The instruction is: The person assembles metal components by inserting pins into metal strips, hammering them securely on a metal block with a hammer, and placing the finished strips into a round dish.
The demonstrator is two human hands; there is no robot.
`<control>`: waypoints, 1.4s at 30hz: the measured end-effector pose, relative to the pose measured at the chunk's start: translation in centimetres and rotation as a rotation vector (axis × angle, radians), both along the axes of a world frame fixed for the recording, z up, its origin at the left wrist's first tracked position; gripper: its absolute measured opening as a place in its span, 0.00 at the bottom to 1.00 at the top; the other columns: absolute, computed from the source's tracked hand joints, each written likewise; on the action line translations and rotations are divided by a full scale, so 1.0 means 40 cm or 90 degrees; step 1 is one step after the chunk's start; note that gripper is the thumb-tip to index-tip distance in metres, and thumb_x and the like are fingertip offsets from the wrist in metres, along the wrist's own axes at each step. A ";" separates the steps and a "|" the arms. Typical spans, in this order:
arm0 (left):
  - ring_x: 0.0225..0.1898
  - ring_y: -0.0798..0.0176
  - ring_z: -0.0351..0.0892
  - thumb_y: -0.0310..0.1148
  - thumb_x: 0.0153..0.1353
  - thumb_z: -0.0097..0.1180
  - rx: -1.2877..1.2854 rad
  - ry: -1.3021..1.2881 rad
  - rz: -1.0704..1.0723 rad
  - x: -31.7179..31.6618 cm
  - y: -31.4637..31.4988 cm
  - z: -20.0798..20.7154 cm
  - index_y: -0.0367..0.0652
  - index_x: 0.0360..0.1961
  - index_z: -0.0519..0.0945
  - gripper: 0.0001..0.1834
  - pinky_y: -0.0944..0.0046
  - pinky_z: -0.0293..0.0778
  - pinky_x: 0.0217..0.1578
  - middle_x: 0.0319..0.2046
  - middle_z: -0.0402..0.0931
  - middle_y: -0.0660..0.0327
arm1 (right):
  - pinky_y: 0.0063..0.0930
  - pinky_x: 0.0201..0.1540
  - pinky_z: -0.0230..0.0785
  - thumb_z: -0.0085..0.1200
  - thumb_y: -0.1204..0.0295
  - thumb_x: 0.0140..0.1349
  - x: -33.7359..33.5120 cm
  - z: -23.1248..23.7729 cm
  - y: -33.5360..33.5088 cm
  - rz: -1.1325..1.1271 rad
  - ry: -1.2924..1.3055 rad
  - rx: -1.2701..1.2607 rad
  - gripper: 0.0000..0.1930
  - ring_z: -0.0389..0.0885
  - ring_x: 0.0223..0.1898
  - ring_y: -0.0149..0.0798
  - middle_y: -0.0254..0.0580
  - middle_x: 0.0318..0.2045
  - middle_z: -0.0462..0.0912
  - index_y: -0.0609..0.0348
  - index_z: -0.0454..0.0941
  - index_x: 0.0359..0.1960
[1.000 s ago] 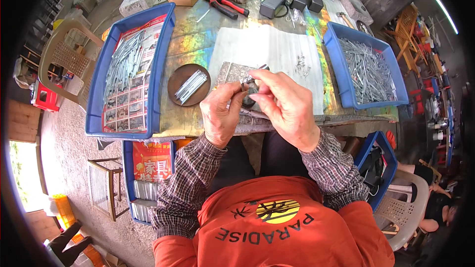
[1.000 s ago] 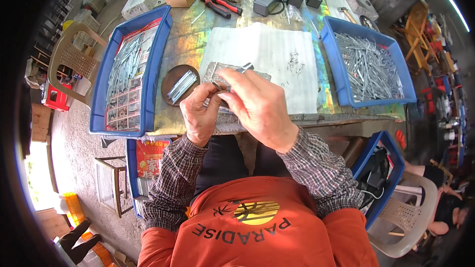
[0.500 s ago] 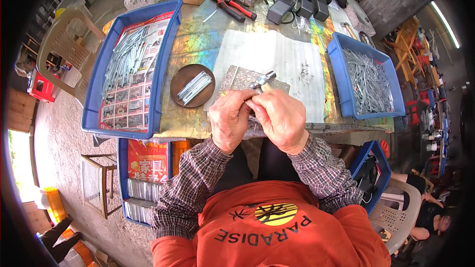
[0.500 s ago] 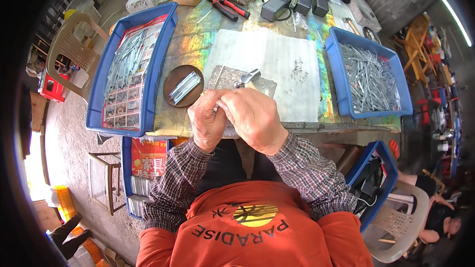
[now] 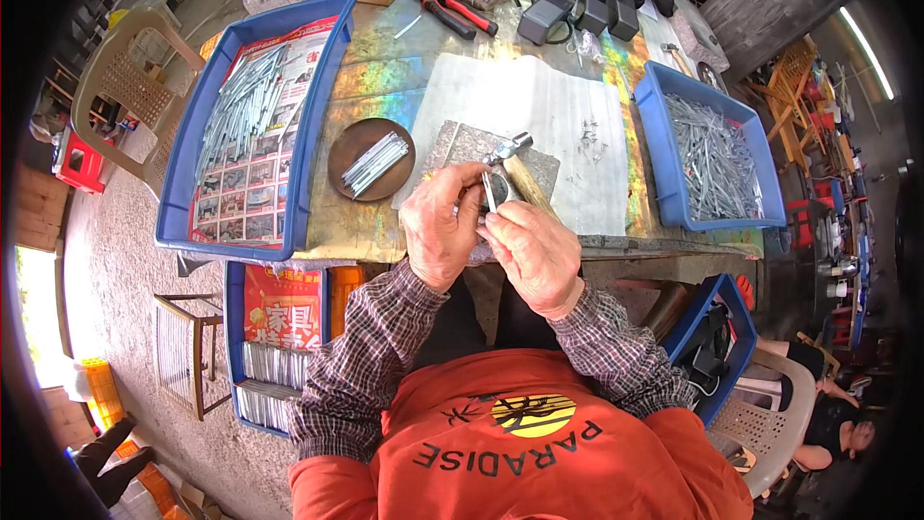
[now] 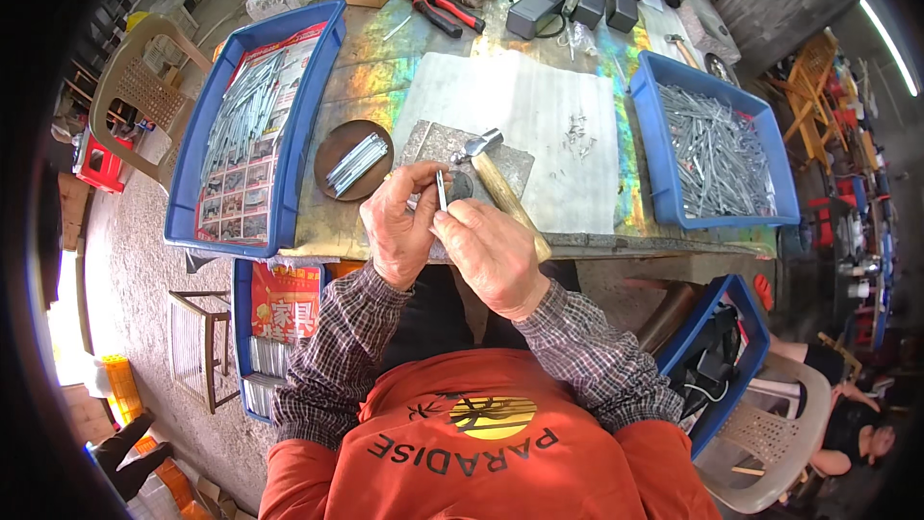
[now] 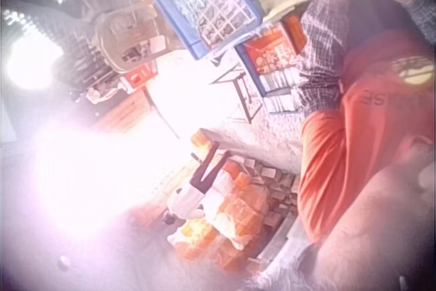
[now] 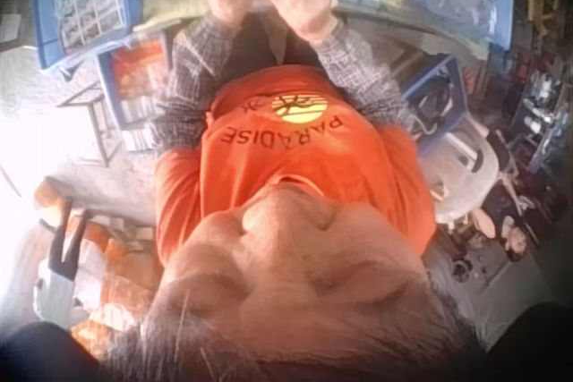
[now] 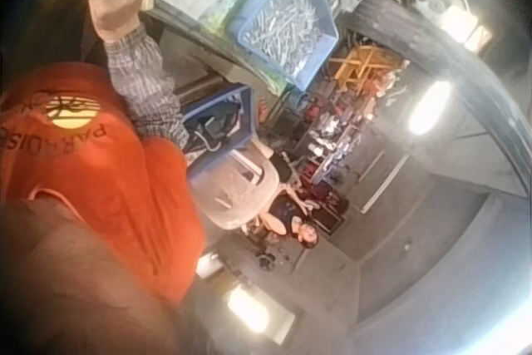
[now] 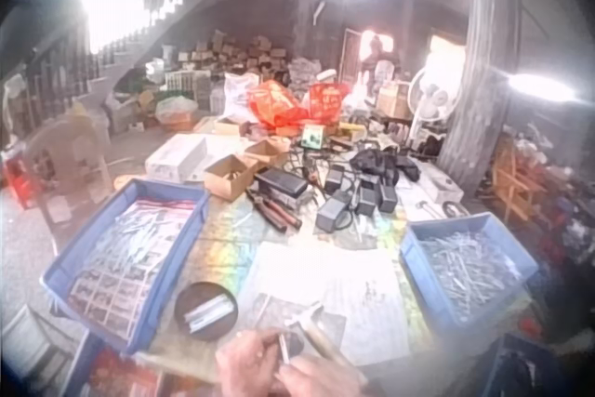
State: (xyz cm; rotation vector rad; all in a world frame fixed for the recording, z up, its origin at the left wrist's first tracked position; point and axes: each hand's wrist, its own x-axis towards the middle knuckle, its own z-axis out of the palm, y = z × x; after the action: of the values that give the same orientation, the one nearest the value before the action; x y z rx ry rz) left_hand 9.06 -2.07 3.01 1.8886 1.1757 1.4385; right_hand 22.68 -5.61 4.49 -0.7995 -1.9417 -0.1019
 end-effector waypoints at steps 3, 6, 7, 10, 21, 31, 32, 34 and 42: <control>0.34 0.61 0.83 0.16 0.54 0.53 0.011 -0.010 0.002 0.004 -0.001 0.000 0.37 0.40 0.78 0.12 0.66 0.76 0.36 0.31 0.81 0.56 | 0.33 0.30 0.76 0.60 0.83 0.44 0.008 -0.003 0.000 0.003 -0.007 -0.005 0.16 0.81 0.32 0.49 0.51 0.33 0.79 0.71 0.76 0.38; 0.33 0.62 0.83 0.17 0.54 0.55 -0.012 -0.022 0.025 0.006 0.000 -0.004 0.36 0.40 0.78 0.11 0.67 0.76 0.36 0.30 0.81 0.56 | 0.32 0.31 0.76 0.62 0.83 0.43 0.007 -0.009 0.000 -0.001 -0.011 -0.005 0.17 0.81 0.33 0.48 0.49 0.33 0.79 0.69 0.76 0.38; 0.33 0.62 0.83 0.18 0.54 0.55 -0.007 -0.027 0.024 0.006 0.000 -0.004 0.36 0.39 0.78 0.10 0.67 0.76 0.35 0.30 0.81 0.56 | 0.32 0.31 0.76 0.63 0.83 0.43 0.006 -0.008 -0.007 -0.016 0.009 -0.032 0.18 0.81 0.33 0.48 0.49 0.34 0.79 0.68 0.76 0.40; 0.32 0.62 0.83 0.18 0.54 0.56 0.001 -0.034 0.026 0.005 0.000 -0.004 0.36 0.38 0.78 0.10 0.67 0.75 0.34 0.29 0.81 0.55 | 0.32 0.32 0.75 0.64 0.82 0.42 0.011 0.006 -0.025 -0.054 0.023 -0.064 0.21 0.81 0.33 0.47 0.47 0.34 0.79 0.66 0.76 0.42; 0.29 0.60 0.81 0.19 0.53 0.58 -0.004 -0.010 0.056 0.010 -0.009 0.014 0.35 0.35 0.81 0.07 0.66 0.75 0.32 0.27 0.80 0.54 | 0.42 0.31 0.70 0.53 0.83 0.51 0.098 0.013 -0.076 -0.320 -0.151 -0.312 0.20 0.76 0.29 0.50 0.50 0.31 0.74 0.66 0.70 0.48; 0.29 0.60 0.80 0.19 0.53 0.58 0.028 -0.017 0.044 0.010 -0.003 0.007 0.35 0.33 0.80 0.06 0.66 0.73 0.31 0.27 0.79 0.53 | 0.29 0.26 0.69 0.57 0.79 0.56 0.112 0.125 -0.121 -0.148 -0.016 -0.213 0.13 0.77 0.22 0.43 0.47 0.27 0.78 0.67 0.74 0.43; 0.29 0.60 0.80 0.19 0.52 0.59 0.033 -0.022 0.046 0.010 -0.002 0.006 0.35 0.32 0.79 0.05 0.66 0.73 0.31 0.27 0.79 0.54 | 0.29 0.25 0.68 0.58 0.78 0.56 0.106 0.142 -0.131 -0.152 0.011 -0.222 0.12 0.77 0.22 0.42 0.47 0.26 0.78 0.67 0.75 0.41; 0.28 0.60 0.80 0.19 0.52 0.59 0.028 -0.030 0.054 0.007 -0.007 0.006 0.35 0.32 0.79 0.05 0.66 0.73 0.31 0.27 0.78 0.54 | 0.30 0.25 0.68 0.58 0.77 0.56 0.094 0.174 -0.139 -0.135 0.048 -0.128 0.13 0.78 0.22 0.43 0.47 0.27 0.78 0.69 0.74 0.42; 0.28 0.60 0.79 0.19 0.52 0.60 0.034 -0.025 0.052 0.012 -0.006 0.005 0.36 0.32 0.79 0.06 0.67 0.72 0.31 0.26 0.78 0.54 | 0.30 0.25 0.69 0.56 0.76 0.60 0.096 0.130 -0.118 -0.143 0.003 -0.286 0.12 0.77 0.21 0.42 0.45 0.25 0.77 0.67 0.74 0.44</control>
State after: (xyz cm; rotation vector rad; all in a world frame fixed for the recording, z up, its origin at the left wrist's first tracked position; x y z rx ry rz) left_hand 9.54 -2.32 3.21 1.8584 1.2197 1.5575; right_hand 26.52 -10.32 9.71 -1.3101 -1.8887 0.2095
